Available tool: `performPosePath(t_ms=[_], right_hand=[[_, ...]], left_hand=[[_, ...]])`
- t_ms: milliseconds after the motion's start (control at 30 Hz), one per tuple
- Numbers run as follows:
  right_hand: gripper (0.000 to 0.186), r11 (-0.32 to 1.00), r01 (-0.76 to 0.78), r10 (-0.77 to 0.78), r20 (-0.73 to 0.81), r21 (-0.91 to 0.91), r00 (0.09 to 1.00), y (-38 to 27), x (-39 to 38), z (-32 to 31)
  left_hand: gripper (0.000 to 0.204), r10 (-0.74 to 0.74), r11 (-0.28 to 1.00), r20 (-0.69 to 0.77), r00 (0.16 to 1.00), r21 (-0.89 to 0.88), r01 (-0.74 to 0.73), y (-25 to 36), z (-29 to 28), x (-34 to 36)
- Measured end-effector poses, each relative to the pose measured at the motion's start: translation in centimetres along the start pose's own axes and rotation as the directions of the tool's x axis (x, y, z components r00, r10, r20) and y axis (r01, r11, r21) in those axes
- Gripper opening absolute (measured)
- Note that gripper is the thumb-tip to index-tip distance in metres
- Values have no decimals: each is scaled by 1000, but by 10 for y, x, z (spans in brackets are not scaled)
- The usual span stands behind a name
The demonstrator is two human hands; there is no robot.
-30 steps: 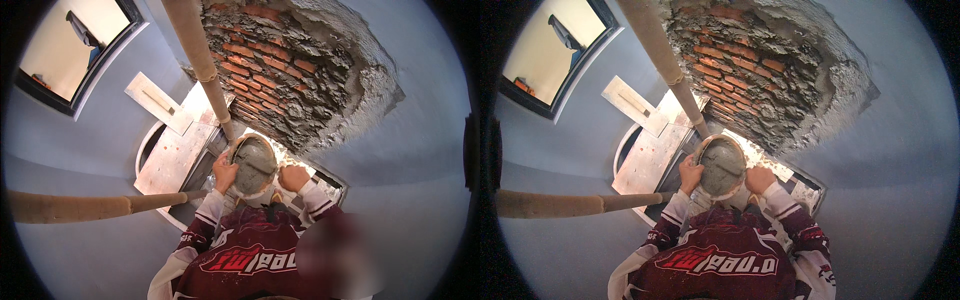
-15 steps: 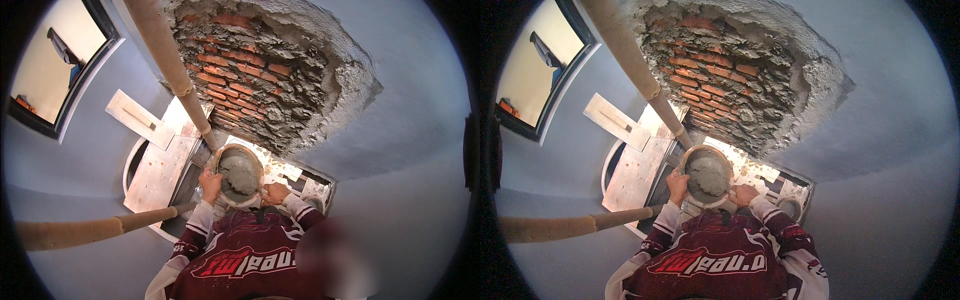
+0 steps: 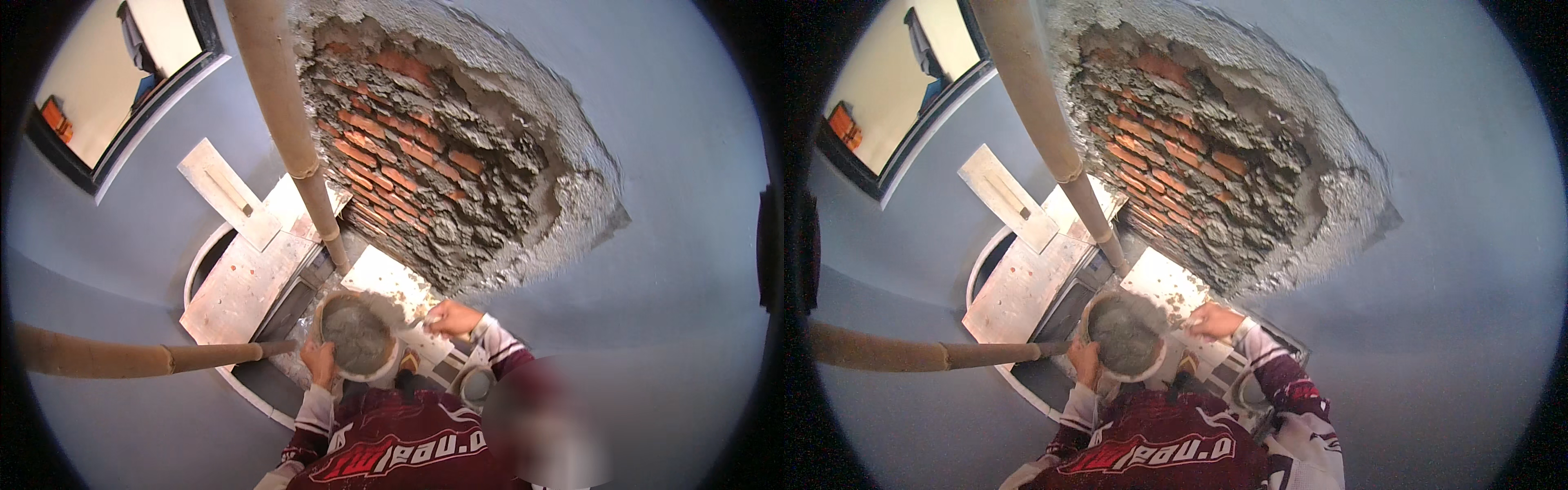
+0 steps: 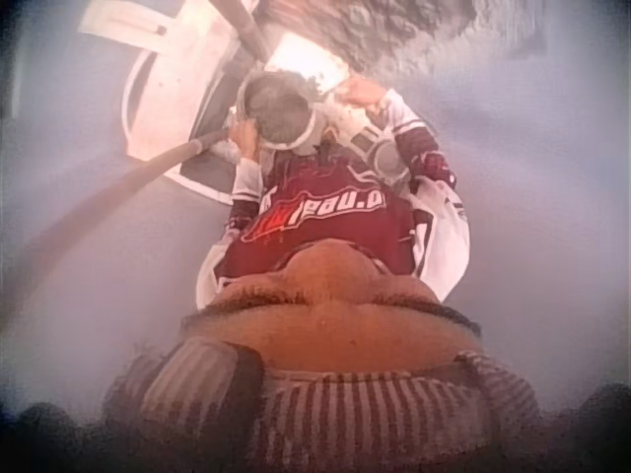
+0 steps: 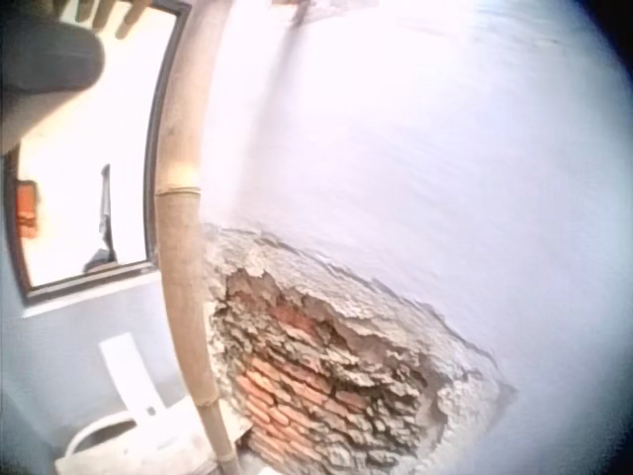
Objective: The person scoops cement from a bucket with a trowel and applies it to a brick wall, smoothing the surface. The person repeatedly scoops and spreads the material to cover the exposed brick area.
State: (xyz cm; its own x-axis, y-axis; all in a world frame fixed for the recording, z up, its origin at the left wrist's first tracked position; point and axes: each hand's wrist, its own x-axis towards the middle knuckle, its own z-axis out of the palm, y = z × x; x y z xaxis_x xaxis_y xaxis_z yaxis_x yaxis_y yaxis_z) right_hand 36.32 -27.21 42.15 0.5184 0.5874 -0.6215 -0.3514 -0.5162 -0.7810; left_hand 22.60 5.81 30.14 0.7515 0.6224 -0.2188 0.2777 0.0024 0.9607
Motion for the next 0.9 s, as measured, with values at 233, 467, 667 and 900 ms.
performPosePath(t_ms=[233, 467, 667, 900], right_hand=[[21, 986, 6, 74, -480, 164, 874, -47, -30, -156], [44, 751, -65, -99, -209, -657, 973, -10, -30, -16], [21, 482, -132, -274, -292, -866, 916, 42, 54, 100], [19, 455, -169, -289, -325, -874, 900, -12, 0, 96]], left_hand=[[33, -137, 983, -195, 971, -149, 109, -13, -25, -19], [35, -36, 999, -47, 998, -29, 35, 34, -4, -16], [44, 277, 913, 245, 929, 235, -334, 89, 28, -2], [43, 385, 883, 433, 815, 83, -462, 92, 36, 41]])
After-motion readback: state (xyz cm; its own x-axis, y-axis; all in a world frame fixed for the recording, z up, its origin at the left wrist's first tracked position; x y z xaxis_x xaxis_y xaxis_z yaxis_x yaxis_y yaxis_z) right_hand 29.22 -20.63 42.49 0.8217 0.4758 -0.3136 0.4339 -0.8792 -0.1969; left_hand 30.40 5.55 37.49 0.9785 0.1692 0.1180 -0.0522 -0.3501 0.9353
